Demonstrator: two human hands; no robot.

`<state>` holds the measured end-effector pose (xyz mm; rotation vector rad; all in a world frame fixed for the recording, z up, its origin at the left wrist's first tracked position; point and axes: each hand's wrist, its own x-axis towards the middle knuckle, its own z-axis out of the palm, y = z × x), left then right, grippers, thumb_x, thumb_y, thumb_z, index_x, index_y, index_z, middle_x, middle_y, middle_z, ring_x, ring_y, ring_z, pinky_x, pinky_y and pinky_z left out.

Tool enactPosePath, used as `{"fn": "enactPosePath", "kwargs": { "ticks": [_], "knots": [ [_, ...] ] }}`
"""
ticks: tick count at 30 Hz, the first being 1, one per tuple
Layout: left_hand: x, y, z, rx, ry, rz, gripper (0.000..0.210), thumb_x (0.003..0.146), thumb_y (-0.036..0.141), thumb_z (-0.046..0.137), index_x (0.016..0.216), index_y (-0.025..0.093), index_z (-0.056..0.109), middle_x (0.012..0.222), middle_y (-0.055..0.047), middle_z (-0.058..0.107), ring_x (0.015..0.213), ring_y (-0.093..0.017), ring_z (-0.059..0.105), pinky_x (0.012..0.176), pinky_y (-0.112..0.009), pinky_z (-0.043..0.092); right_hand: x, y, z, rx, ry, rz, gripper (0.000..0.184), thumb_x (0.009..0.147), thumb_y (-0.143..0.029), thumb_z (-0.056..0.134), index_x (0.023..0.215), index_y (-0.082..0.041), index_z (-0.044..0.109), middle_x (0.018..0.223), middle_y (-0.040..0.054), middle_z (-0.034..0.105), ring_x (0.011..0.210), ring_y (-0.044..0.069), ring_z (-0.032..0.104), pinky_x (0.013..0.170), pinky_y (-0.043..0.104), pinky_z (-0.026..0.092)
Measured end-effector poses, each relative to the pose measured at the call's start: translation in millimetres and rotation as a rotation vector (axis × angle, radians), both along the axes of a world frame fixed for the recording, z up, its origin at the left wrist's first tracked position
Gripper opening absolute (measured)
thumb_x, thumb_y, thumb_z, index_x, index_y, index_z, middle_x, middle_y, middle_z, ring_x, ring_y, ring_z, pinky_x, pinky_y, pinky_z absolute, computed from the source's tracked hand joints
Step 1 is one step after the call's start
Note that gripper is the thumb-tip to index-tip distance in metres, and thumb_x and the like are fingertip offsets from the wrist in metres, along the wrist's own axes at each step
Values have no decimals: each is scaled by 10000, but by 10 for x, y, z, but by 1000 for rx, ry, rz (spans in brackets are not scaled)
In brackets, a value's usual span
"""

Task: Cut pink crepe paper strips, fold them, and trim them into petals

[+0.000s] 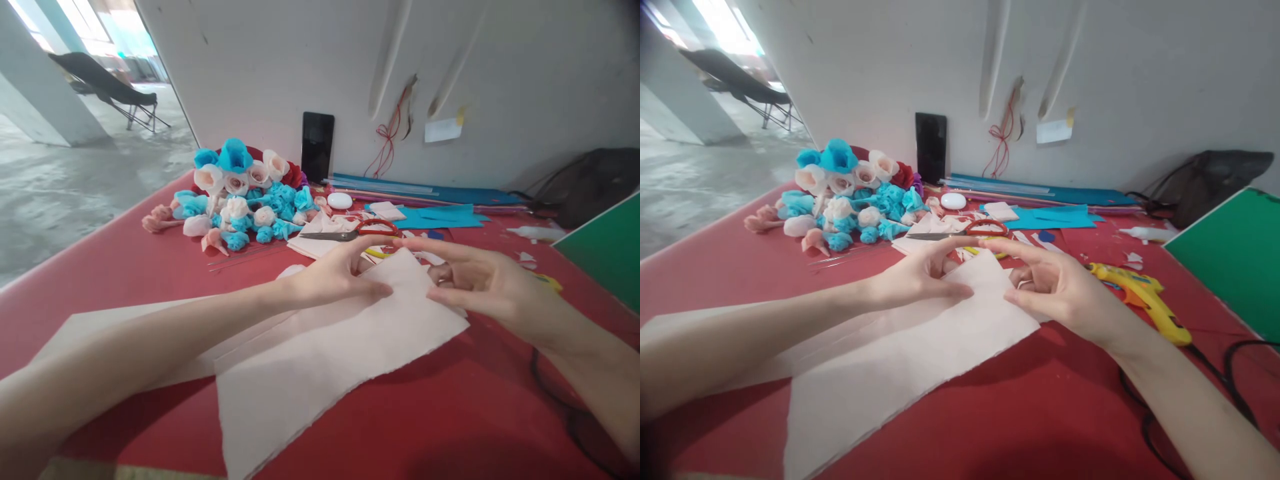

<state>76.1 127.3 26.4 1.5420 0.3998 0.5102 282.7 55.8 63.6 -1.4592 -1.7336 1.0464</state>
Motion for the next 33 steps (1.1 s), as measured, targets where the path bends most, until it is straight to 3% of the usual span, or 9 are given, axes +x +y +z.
{"fn": "enactPosePath", "kwargs": {
  "ticks": [3,6,8,13,20,22,27,30,33],
  "knots": [
    [-2,-7,9,28,-13,31,676,764,165,643,1346,259,312,651,51,569,533,-86,561,462,-179,444,15,2,-14,36,77,3,503,734,-297,654,1189,-454,509,1091,-24,601,712,118,585,588,252,519],
    [-16,-23,61,80,10,56,693,762,154,633,1360,254,297,637,64,526,505,-66,509,459,-174,414,34,1,-9,43,2,-13,240,738,-360,653,976,-380,636,1032,-24,623,820,149,604,643,250,519],
    [-26,-33,93,117,50,60,677,765,156,626,1357,242,309,632,68,500,479,-54,468,469,-186,409,42,-3,4,34,-100,-38,179,735,-426,636,887,-339,674,1007,-6,642,902,194,603,641,265,515],
    [-28,-35,85,135,49,38,675,757,207,643,1349,244,321,667,45,540,542,-84,513,510,-212,422,47,-17,29,8,-186,-5,239,733,-432,625,945,-343,687,1070,-2,658,934,218,596,664,301,519],
    [-15,-52,64,117,76,10,712,734,208,654,1355,230,306,601,59,533,455,-73,472,399,-171,327,4,-29,8,13,-11,77,505,740,-306,624,1223,-413,521,1311,-9,524,723,148,594,579,287,525],
    [-15,-50,77,105,70,16,708,734,204,654,1352,230,310,593,61,525,460,-73,479,394,-166,331,2,-17,-3,51,42,27,553,742,-310,619,1262,-423,469,1343,-7,489,776,160,606,632,304,539],
    [-17,-46,174,64,11,12,680,739,104,612,1339,222,317,796,3,584,582,-84,554,478,-186,446,44,-3,-1,71,-28,-89,260,798,-476,541,991,-330,635,1163,15,589,913,206,601,665,287,523],
    [-11,-64,211,117,21,46,621,734,89,614,1290,191,357,887,-15,573,536,-42,489,461,-170,406,9,-30,48,102,-182,-63,308,832,-518,473,852,-288,677,1000,7,652,852,177,594,662,248,491],
    [-5,-84,208,170,-32,81,426,797,152,574,1174,169,377,803,14,538,535,-41,464,478,-174,380,-55,-61,98,97,-299,-43,379,853,-533,421,828,-268,691,945,5,679,827,171,589,640,235,477]
  ]
}}
